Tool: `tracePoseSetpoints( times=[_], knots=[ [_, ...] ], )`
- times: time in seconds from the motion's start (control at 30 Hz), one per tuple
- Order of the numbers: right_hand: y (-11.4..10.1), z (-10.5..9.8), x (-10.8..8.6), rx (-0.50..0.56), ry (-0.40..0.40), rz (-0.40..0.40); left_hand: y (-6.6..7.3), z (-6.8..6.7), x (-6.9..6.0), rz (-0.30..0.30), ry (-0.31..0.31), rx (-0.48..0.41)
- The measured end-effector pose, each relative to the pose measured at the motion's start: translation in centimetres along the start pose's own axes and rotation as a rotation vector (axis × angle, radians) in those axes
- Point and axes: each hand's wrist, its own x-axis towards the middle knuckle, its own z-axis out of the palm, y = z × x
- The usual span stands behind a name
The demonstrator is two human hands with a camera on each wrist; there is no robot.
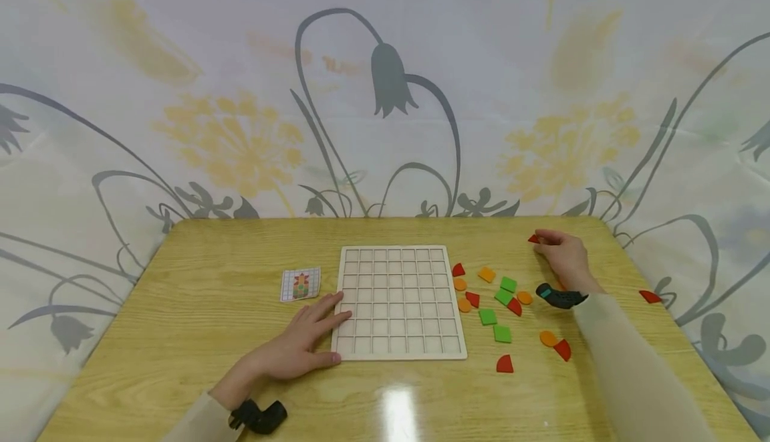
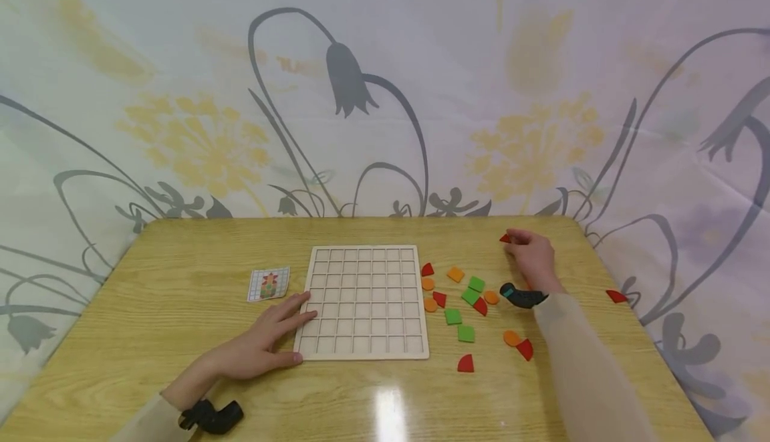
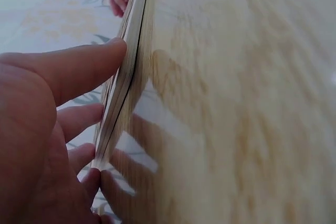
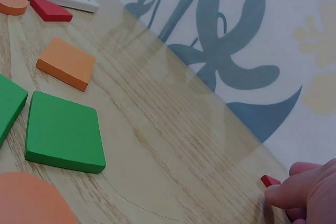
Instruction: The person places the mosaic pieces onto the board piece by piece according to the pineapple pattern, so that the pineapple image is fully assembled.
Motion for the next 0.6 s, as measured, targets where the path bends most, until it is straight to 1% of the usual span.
tracePoseSetpoints(
  times=[0.23, 0.43, 0.6],
  knots=[
    [-0.04, 0.53, 0.01, -0.007, 0.056, 0.046, -0.01, 0.04, 0.27, 0.015, 0.049, -0.004],
    [-0.40, 0.82, 0.06, -0.012, 0.069, 0.043, -0.16, 0.20, 0.22, 0.017, 0.089, 0.008],
    [-0.75, 0.79, -0.29, -0.007, 0.071, 0.042, 0.14, 0.30, 0.24, 0.012, 0.094, 0.014]
  ],
)
